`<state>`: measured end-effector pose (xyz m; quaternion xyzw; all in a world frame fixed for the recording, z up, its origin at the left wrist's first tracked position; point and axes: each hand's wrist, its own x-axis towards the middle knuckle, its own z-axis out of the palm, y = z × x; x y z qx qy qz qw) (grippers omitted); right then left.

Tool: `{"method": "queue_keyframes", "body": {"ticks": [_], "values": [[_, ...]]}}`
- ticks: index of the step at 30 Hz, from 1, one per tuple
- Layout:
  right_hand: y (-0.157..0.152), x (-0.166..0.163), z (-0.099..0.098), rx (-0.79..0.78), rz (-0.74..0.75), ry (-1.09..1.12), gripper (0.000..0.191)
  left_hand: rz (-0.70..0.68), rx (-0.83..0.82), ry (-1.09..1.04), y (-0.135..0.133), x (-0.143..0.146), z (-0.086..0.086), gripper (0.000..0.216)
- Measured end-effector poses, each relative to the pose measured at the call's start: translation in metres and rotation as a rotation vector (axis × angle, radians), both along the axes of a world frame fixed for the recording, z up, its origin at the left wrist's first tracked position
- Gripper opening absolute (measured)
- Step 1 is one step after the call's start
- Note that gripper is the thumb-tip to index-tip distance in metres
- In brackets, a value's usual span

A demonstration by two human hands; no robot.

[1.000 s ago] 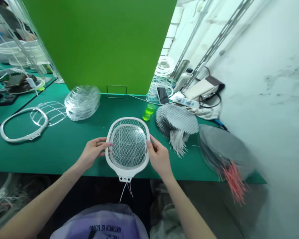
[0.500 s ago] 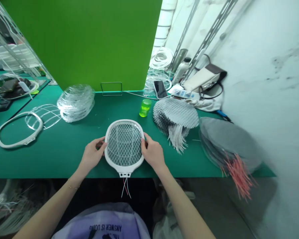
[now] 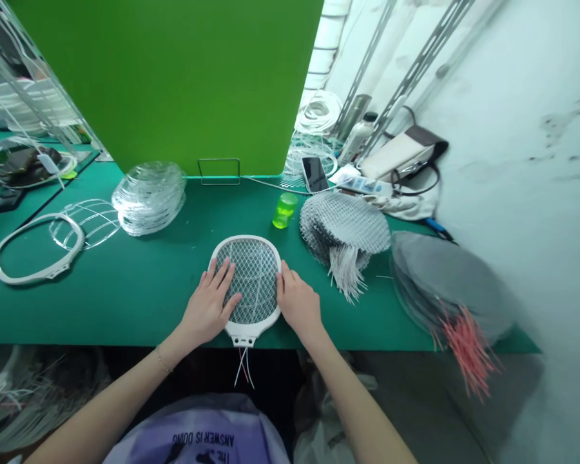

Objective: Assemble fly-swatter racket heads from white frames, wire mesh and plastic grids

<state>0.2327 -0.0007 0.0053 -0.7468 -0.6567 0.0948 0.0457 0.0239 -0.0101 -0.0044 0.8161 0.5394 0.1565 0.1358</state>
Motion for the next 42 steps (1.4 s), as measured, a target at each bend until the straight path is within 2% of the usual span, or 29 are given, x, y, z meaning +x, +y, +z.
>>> {"method": "queue_keyframes", "body": {"ticks": [2, 5, 7, 11, 15, 19, 22, 25, 28, 32, 34, 37, 39, 42], "values": [[0.001, 0.0, 0.002, 0.027, 0.011, 0.023, 0.058, -0.022, 0.023, 0.028, -0.001, 0.002, -0.003, 0.064], [-0.001, -0.008, 0.001, 0.231, 0.075, 0.085, 0.066, -0.003, 0.052, 0.06, -0.002, 0.002, -0.003, 0.064], [-0.003, -0.017, -0.004, 0.327, 0.174, 0.127, 0.069, 0.005, 0.061, 0.075, -0.003, 0.002, -0.002, 0.063], [-0.006, -0.031, -0.018, 0.235, 0.28, 0.145, 0.069, -0.006, 0.041, 0.082, -0.005, 0.0, -0.001, 0.061], [-0.004, -0.03, -0.025, 0.151, 0.243, 0.176, 0.071, -0.042, -0.002, 0.091, -0.006, -0.002, 0.0, 0.065], [-0.008, -0.031, -0.03, 0.152, 0.157, 0.204, 0.074, -0.045, 0.014, 0.113, -0.005, -0.002, 0.0, 0.065], [-0.009, -0.032, -0.029, 0.158, 0.177, 0.224, 0.072, -0.048, 0.042, 0.108, -0.004, -0.001, 0.0, 0.065], [0.005, -0.023, -0.019, 0.184, 0.207, 0.252, 0.077, -0.053, 0.038, 0.11, -0.004, -0.002, 0.0, 0.065], [0.031, -0.008, -0.009, 0.27, 0.249, 0.257, 0.079, -0.079, 0.024, 0.122, -0.008, -0.007, 0.002, 0.066], [0.056, 0.007, -0.014, 0.16, 0.446, 0.22, 0.066, -0.13, 0.021, 0.086, -0.012, -0.016, 0.01, 0.065], [0.057, 0.007, -0.021, 0.104, 0.462, 0.199, 0.062, -0.135, 0.014, 0.045, -0.003, -0.018, 0.017, 0.062], [0.055, 0.006, -0.025, 0.068, 0.45, 0.201, 0.062, -0.14, 0.053, -0.022, 0.026, -0.017, 0.024, 0.058], [0.054, 0.005, -0.023, 0.05, 0.445, 0.219, 0.062, -0.154, 0.079, -0.033, 0.047, -0.014, 0.022, 0.068], [0.057, 0.006, -0.016, 0.046, 0.46, 0.238, 0.062, -0.221, 0.028, 0.01, 0.066, -0.01, 0.013, 0.092]]}}
